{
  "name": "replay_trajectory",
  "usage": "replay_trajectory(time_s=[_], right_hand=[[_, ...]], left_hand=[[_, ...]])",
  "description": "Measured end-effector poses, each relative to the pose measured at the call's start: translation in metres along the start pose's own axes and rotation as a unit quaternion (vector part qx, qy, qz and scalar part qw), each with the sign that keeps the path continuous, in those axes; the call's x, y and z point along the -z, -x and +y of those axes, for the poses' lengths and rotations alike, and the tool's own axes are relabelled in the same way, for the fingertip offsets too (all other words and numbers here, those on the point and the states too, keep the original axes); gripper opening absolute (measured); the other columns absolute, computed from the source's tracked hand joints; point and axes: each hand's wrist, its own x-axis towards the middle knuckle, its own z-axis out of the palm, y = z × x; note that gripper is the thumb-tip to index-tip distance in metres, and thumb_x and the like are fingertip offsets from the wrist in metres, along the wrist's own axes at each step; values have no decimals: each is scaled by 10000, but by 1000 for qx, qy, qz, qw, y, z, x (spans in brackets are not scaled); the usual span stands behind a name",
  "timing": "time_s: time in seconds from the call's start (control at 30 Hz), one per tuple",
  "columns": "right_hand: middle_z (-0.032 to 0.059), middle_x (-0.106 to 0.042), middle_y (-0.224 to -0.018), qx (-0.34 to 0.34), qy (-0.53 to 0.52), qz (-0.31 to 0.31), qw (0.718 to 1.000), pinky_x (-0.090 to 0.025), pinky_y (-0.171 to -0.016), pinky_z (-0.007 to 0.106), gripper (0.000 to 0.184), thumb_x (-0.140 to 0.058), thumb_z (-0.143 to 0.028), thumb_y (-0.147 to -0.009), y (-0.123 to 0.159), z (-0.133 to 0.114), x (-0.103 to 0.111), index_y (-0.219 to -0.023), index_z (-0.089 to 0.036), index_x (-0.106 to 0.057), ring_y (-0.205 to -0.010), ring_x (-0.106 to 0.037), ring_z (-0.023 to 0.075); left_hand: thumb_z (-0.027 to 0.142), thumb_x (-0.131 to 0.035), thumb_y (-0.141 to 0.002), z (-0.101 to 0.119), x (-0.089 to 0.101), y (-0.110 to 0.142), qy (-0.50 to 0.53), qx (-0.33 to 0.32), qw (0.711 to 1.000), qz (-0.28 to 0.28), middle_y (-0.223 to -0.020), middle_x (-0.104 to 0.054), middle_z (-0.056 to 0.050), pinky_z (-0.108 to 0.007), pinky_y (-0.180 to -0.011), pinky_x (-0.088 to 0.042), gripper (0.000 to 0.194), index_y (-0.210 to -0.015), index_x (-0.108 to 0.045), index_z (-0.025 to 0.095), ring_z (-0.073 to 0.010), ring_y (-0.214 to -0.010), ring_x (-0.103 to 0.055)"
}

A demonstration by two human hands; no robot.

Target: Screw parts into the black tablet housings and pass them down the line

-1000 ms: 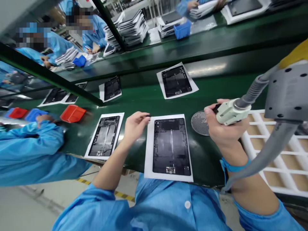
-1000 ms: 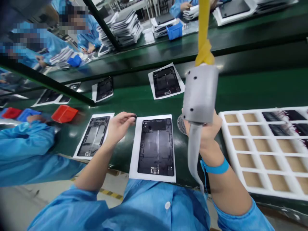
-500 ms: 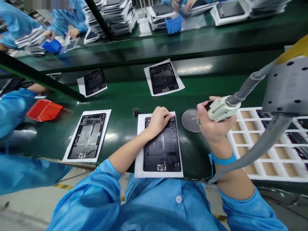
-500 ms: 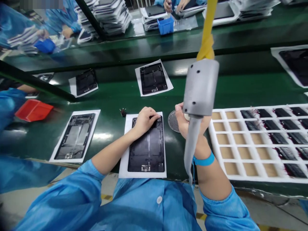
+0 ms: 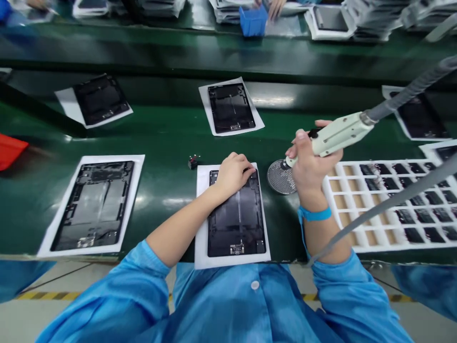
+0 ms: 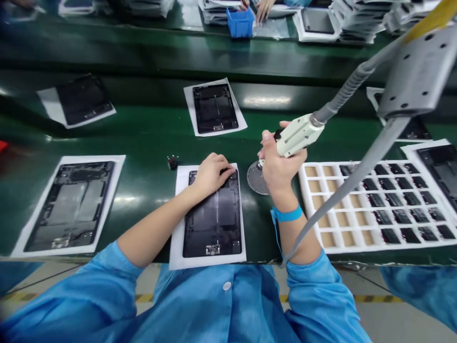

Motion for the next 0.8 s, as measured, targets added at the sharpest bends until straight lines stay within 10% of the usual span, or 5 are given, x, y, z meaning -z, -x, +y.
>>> replay_trajectory(time_s=[0.27,0.8], right_hand=[[-32,-718,-952,15,50,-18,998,-538,-484,303,563,-783,-679,-1005,10,34,-10,-1375,-300,-596,-498,-533,88],[-28,-722,-966,50,19,-12,998,-584,-508,326,506,-814,-609,-1008,13,20,-9,-1380,-327,-620,-505,-561,101]], left_hand=[[311,-710,-1127,0,-7,-1,-5,-2,1000,4,-1051,-793,-109,-468,-891,-533,244,-1015,-906,220,-309,-1046,-626],[315,-702,-1133,1,-8,-2,2,-2,1000,-2,-1051,-786,-111,-463,-872,-522,251,-1027,-908,219,-307,-1045,-617]])
